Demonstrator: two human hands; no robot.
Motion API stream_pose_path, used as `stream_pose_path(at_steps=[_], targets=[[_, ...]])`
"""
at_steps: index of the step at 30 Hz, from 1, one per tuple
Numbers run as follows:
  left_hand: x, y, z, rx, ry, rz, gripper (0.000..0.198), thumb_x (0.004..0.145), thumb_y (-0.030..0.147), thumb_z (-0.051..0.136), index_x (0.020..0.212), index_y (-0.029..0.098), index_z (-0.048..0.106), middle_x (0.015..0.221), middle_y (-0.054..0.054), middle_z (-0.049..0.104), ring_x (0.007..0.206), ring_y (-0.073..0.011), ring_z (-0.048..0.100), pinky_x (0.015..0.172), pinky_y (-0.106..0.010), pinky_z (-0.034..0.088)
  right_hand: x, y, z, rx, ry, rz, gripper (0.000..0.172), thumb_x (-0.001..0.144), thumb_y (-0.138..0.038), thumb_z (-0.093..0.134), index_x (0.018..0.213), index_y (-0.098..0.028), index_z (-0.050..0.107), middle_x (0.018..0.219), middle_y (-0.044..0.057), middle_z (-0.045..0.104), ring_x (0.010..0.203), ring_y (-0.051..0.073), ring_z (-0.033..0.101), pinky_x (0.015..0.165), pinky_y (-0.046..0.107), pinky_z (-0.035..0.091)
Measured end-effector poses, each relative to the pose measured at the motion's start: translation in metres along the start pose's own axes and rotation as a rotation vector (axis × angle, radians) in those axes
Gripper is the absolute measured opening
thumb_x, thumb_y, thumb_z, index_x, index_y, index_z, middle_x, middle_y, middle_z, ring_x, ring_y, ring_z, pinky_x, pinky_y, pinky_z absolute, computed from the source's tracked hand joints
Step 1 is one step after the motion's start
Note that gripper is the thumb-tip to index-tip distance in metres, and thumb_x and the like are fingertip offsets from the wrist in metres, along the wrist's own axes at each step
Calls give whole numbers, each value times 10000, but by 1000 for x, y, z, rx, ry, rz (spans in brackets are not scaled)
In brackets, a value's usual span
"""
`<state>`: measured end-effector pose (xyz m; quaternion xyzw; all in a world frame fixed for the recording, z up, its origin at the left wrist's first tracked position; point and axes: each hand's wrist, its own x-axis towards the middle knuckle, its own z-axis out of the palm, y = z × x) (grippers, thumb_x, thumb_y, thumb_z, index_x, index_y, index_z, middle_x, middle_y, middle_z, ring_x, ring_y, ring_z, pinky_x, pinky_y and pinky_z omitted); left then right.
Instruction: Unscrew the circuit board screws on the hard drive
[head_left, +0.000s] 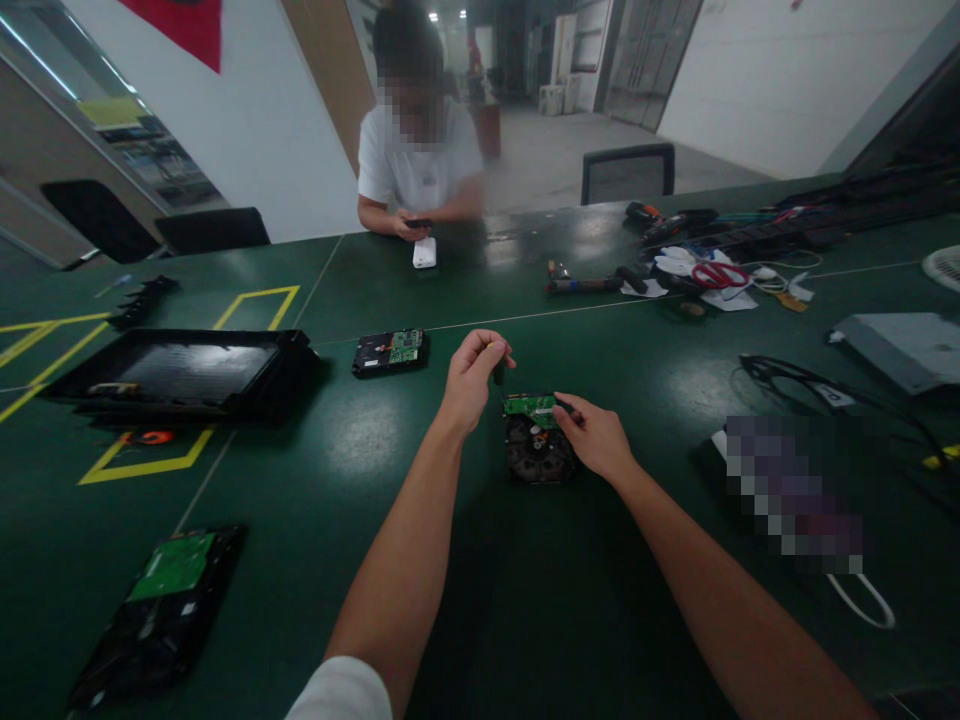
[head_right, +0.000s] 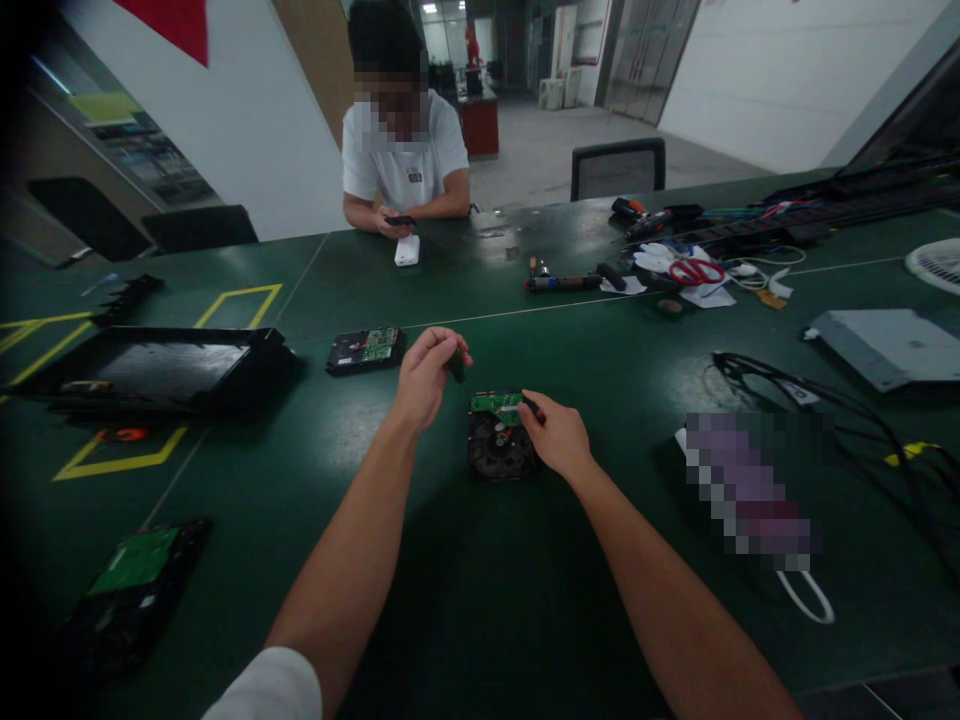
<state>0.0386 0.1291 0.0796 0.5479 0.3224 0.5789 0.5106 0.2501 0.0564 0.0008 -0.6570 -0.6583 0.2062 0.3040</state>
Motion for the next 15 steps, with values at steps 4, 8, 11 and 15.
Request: stream_pose_path(at_steps=[4,8,11,15], targets=[[0,0,0,-12,-15,3,112,917,329,604,865,234,633,814,-6,635,777,-148,611,749,-294,499,0,1,0,-10,-3,-3,488,987,-563,487,1329,-268,671,853,25,754,681,194,675,590,313,475],[-1,4,1,116,-13,37,130,908,320,607,878,246,709,895,-20,664,857,-165,599,818,-304,497,0,2,0,-16,-9,-7,494,990,-568,476,1337,-273,666,876,28,758,696,197,679,601,315,483],[-1,9,0,156,-21,50,169,913,302,594,892,250,754,923,-27,677,885,-170,595,844,-310,491,0,2,0,-20,-8,-9,500,991,-568,475,1345,-270,663,864,28,753,706,200,680,617,317,489],[-1,11,0,-11,-60,-38,180,915,291,580,934,225,747,874,-36,670,838,-162,619,798,-307,509,1,3,0,-26,-1,-11,496,986,-566,485,1333,-267,674,852,29,751,708,203,681,627,317,490]])
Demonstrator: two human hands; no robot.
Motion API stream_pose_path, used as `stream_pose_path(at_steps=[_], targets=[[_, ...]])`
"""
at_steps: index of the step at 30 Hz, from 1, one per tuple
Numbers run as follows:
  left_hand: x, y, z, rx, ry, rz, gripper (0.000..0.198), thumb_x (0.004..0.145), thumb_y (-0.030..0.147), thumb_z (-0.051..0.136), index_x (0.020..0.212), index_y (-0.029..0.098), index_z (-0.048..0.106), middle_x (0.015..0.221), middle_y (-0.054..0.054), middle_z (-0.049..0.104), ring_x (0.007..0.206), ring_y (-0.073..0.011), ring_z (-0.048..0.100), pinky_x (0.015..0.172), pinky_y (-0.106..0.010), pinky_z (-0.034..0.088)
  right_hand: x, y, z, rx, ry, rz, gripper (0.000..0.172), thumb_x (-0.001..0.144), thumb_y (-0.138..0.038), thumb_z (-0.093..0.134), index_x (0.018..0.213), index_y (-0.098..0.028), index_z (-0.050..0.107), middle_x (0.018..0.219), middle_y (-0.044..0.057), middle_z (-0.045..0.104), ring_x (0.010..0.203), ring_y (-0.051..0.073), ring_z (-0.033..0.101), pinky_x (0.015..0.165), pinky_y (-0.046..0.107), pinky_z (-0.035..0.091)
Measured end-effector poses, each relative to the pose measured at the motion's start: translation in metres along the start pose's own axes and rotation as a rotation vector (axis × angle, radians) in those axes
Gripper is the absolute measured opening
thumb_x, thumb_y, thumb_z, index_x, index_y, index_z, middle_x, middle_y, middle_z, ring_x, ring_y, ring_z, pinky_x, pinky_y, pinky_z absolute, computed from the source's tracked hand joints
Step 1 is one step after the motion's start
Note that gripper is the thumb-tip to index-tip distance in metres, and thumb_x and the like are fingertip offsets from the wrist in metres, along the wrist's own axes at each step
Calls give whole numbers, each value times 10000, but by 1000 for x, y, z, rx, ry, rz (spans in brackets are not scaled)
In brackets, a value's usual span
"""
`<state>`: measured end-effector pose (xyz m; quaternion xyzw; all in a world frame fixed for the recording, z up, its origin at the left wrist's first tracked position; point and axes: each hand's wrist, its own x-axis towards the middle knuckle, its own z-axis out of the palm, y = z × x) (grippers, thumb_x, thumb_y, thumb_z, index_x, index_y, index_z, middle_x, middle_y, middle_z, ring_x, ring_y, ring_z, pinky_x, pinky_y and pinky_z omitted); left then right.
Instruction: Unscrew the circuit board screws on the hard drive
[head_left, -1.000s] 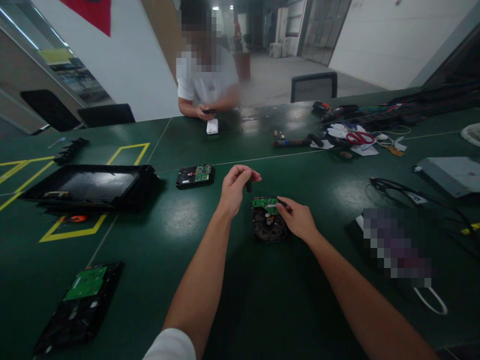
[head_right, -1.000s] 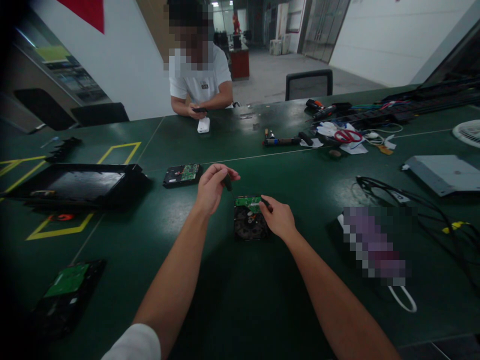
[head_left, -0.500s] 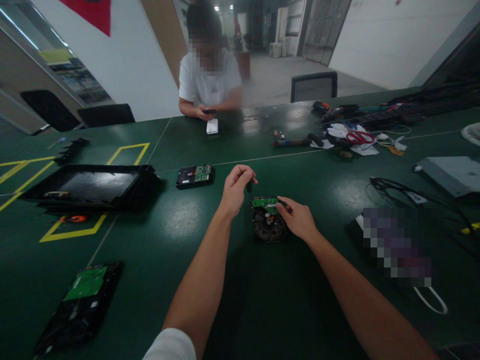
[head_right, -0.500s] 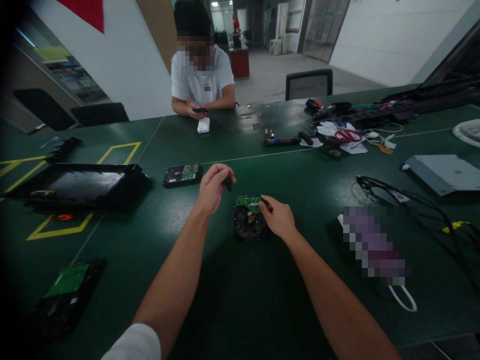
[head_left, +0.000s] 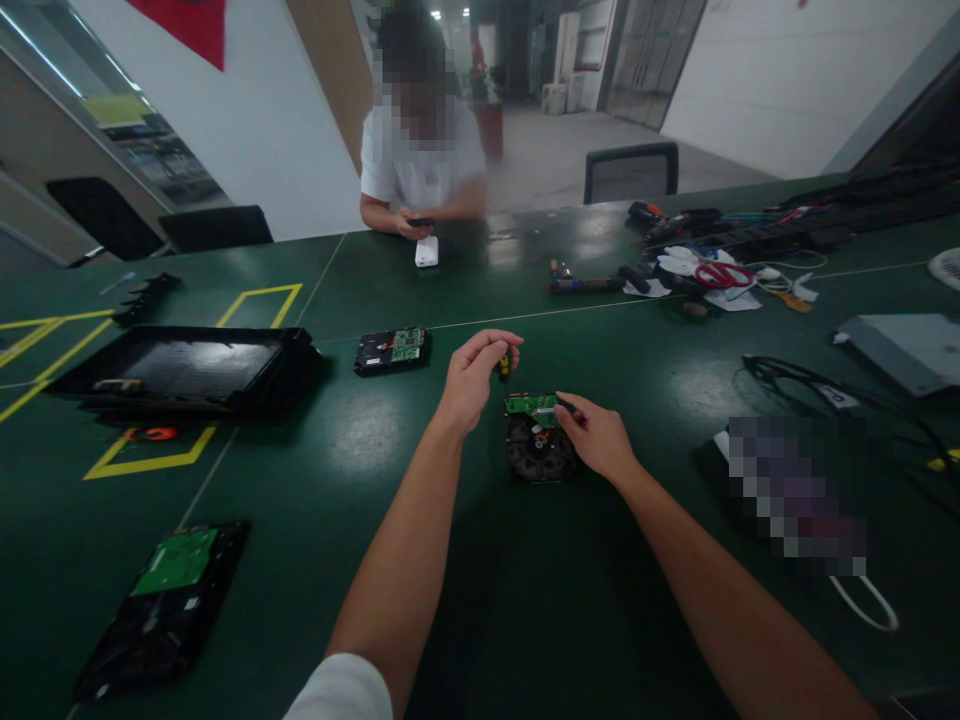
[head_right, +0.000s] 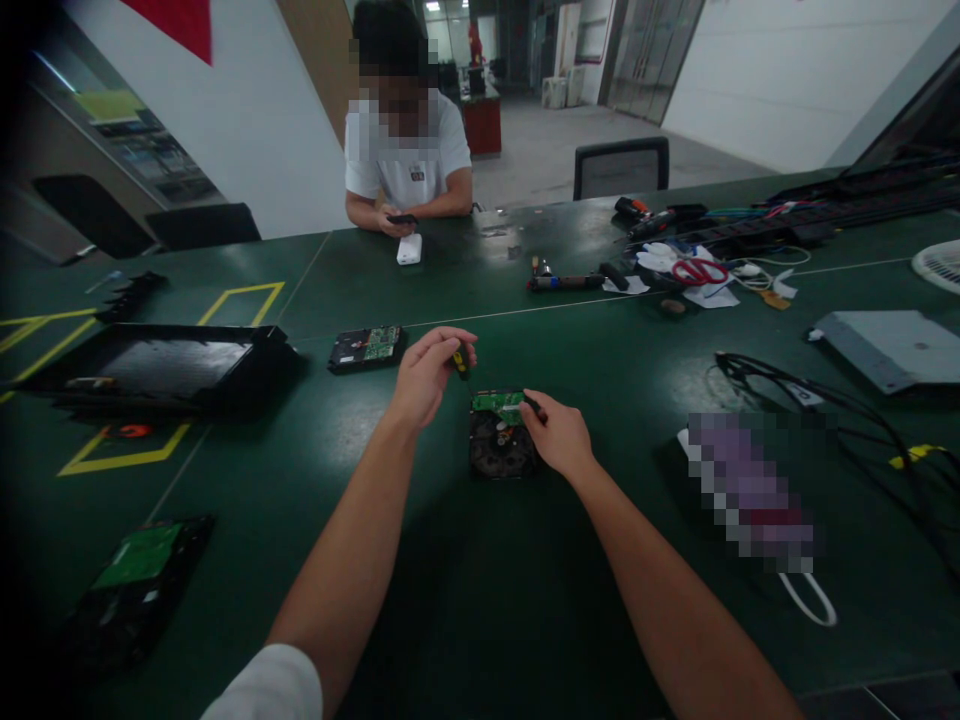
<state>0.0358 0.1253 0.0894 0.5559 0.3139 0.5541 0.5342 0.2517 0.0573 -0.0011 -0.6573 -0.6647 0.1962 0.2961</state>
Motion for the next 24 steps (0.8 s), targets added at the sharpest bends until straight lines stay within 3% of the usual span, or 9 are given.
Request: stream_pose_path(at_steps=[8,17,24], targets=[[3,-8,3,-153,85,-36,227,946,364,535,822,207,641,811,-16,598,727,-128,575,730,-276,509,1,0,0,5,-4,3,496,988,-560,494,1337,-257,673,892,32,758,718,192,679,633,311,480],[3,-5,-8,144,54,54,219,943,366,608,845,216,733,877,-21,640,828,-135,552,762,-257,442,1,2,1,14,-6,12,496,987,-570,497,1339,-268,671,921,37,766,730,193,685,627,305,484],[3,-2,-11,-30,59,-34,133,909,337,633,907,207,661,783,-15,661,740,-139,613,714,-279,476,1,1,2,16,3,10,483,988,-552,500,1342,-269,668,914,32,765,720,190,680,620,310,481]])
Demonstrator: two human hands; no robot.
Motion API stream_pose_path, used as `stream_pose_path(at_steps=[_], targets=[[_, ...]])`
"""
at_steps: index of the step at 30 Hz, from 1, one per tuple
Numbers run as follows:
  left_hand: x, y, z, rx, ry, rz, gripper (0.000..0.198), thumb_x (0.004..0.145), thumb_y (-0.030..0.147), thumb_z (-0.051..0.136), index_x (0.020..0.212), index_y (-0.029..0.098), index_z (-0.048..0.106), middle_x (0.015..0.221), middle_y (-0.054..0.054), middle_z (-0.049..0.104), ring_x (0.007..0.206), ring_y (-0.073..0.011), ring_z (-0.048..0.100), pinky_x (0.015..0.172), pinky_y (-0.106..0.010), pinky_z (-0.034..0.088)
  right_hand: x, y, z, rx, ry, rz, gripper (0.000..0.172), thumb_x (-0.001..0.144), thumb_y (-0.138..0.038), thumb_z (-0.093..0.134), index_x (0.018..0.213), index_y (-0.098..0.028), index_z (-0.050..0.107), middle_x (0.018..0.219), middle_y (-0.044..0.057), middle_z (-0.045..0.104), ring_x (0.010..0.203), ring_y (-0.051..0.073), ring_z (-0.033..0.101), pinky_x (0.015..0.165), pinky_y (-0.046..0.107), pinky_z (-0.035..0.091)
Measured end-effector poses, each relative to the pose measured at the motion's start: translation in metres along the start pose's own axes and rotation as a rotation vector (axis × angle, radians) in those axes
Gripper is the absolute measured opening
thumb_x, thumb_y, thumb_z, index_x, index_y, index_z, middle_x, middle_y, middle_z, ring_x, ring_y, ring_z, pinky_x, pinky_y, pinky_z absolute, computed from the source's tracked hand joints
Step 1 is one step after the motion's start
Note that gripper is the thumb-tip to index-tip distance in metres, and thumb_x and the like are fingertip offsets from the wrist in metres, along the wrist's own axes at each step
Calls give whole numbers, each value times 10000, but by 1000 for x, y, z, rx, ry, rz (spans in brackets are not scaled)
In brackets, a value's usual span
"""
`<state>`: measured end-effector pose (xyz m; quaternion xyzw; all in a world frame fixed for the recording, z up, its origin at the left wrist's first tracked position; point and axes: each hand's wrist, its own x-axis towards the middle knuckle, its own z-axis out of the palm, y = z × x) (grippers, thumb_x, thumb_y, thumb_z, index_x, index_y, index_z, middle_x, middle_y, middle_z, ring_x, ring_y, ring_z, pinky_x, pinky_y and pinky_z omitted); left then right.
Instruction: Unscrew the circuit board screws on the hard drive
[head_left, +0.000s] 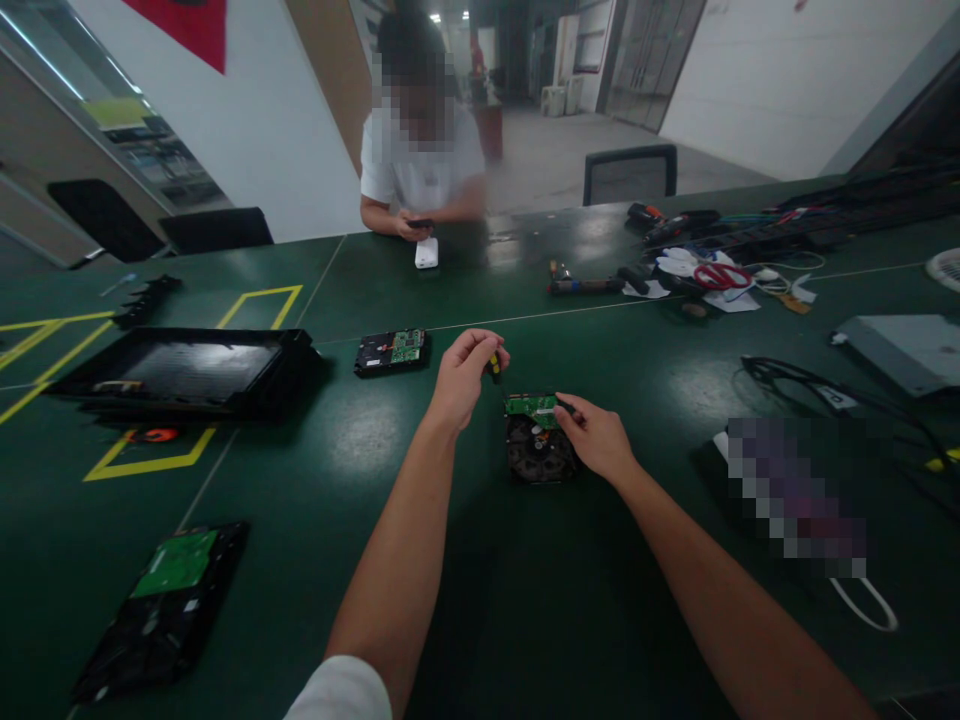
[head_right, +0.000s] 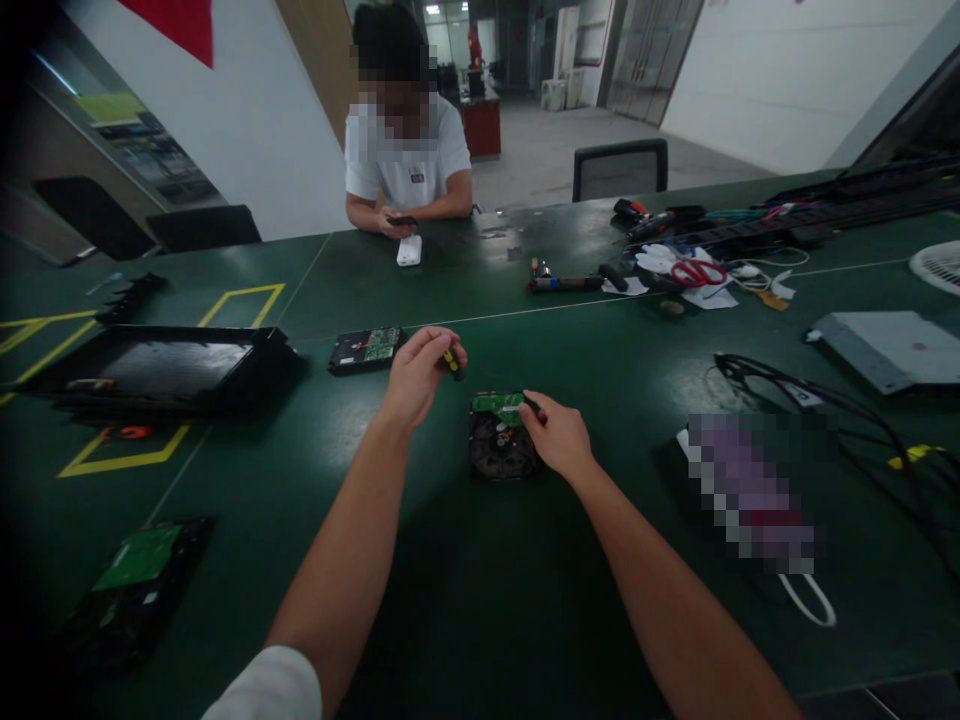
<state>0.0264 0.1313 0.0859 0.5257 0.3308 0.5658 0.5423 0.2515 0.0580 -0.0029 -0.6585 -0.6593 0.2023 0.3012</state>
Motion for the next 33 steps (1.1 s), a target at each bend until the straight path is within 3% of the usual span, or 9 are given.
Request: stream_pose_path(at_steps=[4,9,15,26,33], targets=[[-1,1,3,-91,39,-83,128,889,330,639,900,211,592,803,-21,694,738,-152,660,737,-306,513,0,-1,0,-1,8,-3,469,988,-542,503,1333,-273,672,911,29,767,716,188,679,621,309,478],[-1,1,6,-158,26,-83,125,881,325,622,860,214,570,822,-27,686,766,-162,660,771,-333,537,0,-2,-1,1,0,0,476,986,-544,504,1335,-266,670,847,16,756,700,186,677,619,308,474],[2,-3,1,54,117,22,95,851,255,623,780,209,667,848,-13,631,793,-136,578,742,-260,482,0,-1,0,-7,3,4,487,982,-560,499,1330,-267,674,820,13,739,669,183,659,603,309,466],[0,1,7,-204,12,-54,125,879,269,538,849,194,634,779,-22,588,729,-140,594,756,-310,519,0,-1,0,-3,3,0,492,981,-566,494,1332,-272,674,877,27,750,716,192,674,623,309,485],[1,-5,12,-128,47,-41,187,885,345,553,759,207,569,804,-16,555,721,-128,557,674,-263,489,-1,-3,-2,-3,0,8,487,982,-560,494,1335,-276,672,837,22,747,682,190,666,596,310,477]])
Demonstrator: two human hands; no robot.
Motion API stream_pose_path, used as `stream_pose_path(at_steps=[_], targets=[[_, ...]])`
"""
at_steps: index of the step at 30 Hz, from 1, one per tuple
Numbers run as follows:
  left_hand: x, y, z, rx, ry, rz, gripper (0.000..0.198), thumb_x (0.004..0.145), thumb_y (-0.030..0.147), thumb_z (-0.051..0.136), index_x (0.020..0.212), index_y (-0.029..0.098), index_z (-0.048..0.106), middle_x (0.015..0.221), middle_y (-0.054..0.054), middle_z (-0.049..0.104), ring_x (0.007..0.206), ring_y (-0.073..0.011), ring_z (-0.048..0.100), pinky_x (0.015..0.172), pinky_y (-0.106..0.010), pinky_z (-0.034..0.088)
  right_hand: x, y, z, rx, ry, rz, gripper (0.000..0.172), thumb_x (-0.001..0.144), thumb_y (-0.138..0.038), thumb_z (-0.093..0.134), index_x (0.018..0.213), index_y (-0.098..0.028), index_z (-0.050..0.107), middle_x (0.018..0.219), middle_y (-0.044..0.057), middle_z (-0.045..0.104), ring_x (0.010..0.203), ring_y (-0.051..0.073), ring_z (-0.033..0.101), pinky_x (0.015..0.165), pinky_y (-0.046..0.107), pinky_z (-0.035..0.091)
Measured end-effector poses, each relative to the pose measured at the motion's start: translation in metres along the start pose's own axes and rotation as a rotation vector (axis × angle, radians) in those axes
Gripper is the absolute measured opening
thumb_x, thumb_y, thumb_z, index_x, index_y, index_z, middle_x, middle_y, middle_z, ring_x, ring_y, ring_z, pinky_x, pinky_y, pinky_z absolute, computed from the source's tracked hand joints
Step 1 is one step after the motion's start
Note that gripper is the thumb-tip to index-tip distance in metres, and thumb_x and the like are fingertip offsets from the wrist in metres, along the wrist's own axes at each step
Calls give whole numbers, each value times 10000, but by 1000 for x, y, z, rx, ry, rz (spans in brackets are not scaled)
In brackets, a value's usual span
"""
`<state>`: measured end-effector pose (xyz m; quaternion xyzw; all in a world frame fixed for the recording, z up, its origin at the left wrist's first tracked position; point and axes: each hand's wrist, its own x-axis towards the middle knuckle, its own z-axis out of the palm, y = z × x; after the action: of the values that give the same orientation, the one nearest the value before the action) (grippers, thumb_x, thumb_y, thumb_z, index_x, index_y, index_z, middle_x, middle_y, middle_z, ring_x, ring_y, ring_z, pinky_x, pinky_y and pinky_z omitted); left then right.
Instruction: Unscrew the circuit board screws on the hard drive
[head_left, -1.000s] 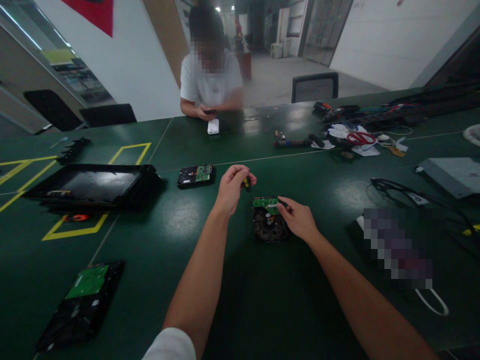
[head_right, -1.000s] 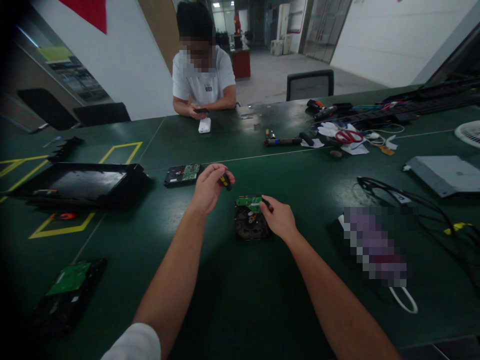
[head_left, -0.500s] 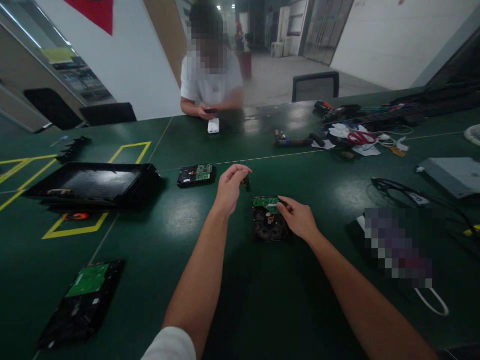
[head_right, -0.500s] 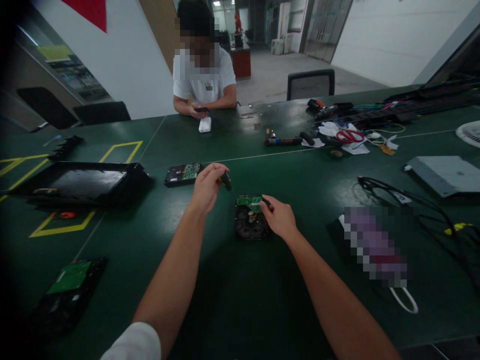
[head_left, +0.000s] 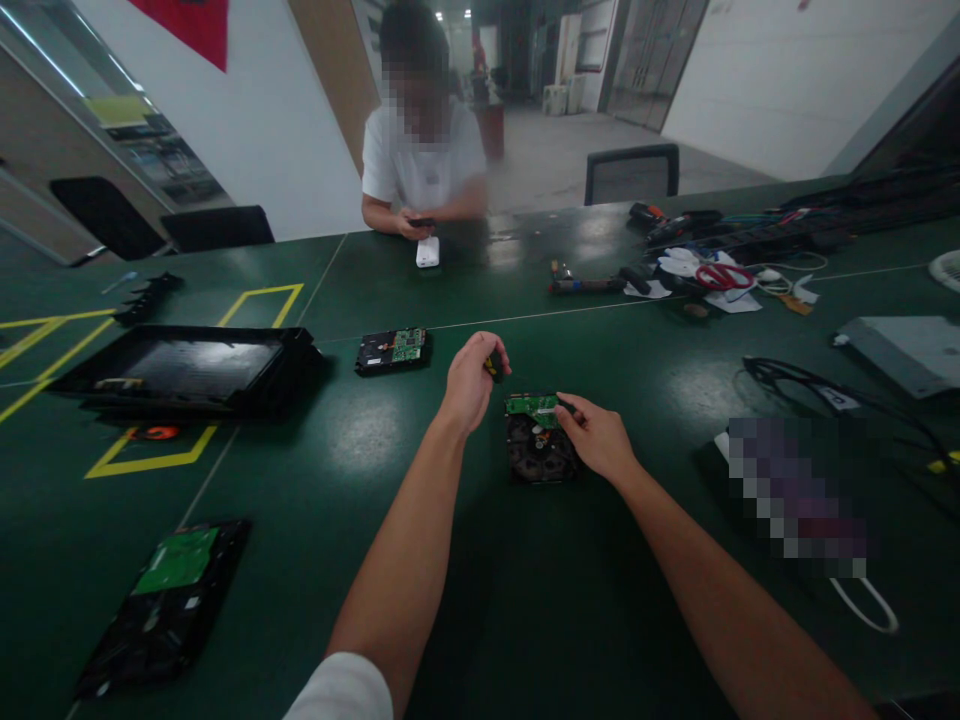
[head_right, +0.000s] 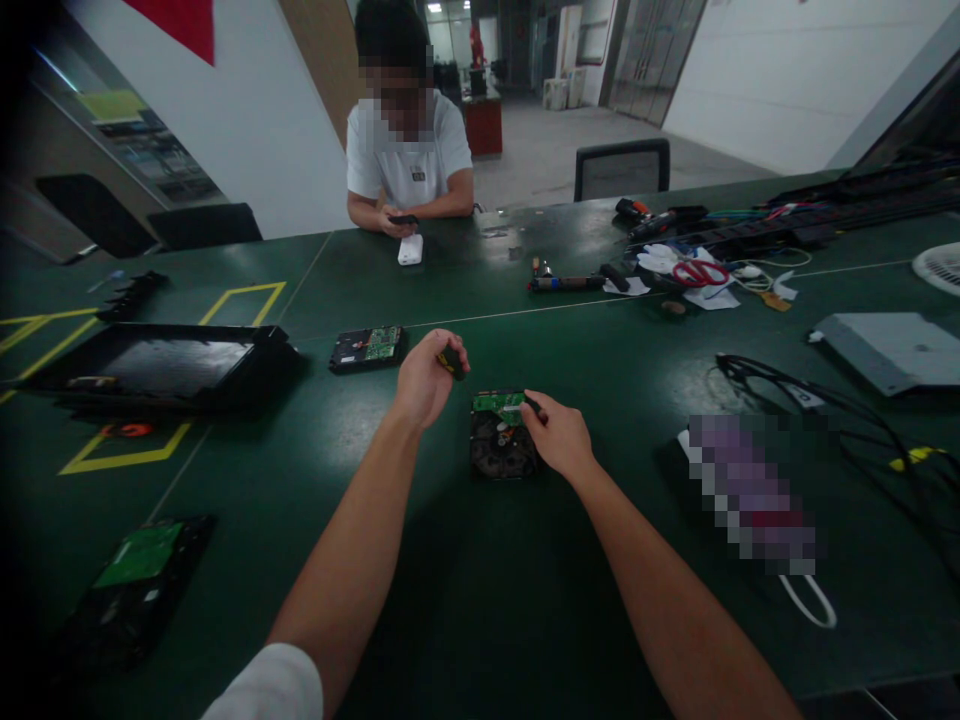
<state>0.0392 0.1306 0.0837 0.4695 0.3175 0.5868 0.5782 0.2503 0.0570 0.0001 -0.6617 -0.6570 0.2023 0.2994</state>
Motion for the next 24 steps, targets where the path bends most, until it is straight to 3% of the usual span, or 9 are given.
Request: stream_pose_path(at_steps=[9,14,18,24], targets=[[-2,11,-9,287,-50,112,111,887,321,662,901,211,669,839,-11,651,773,-128,585,730,-260,477,0,3,2,-13,4,-18,494,986,-567,484,1327,-266,677,844,25,747,693,190,668,617,306,477],[-4,19,-12,415,-47,162,148,894,350,675,868,206,700,847,-30,683,736,-123,583,598,-232,447,0,1,0,-9,-6,-15,491,987,-560,491,1335,-264,671,837,20,743,678,186,665,623,311,479],[-6,18,-8,310,-79,74,222,913,410,633,946,209,722,919,-69,710,788,-164,656,427,-204,362,0,1,-1,-13,-15,-7,489,988,-562,486,1337,-272,668,887,29,757,715,195,681,626,313,489],[-7,13,-2,81,-99,-57,229,928,419,582,938,214,682,959,-73,700,869,-186,677,501,-226,504,0,1,0,-28,3,-23,493,986,-566,484,1332,-269,673,907,41,764,733,203,687,639,317,500]])
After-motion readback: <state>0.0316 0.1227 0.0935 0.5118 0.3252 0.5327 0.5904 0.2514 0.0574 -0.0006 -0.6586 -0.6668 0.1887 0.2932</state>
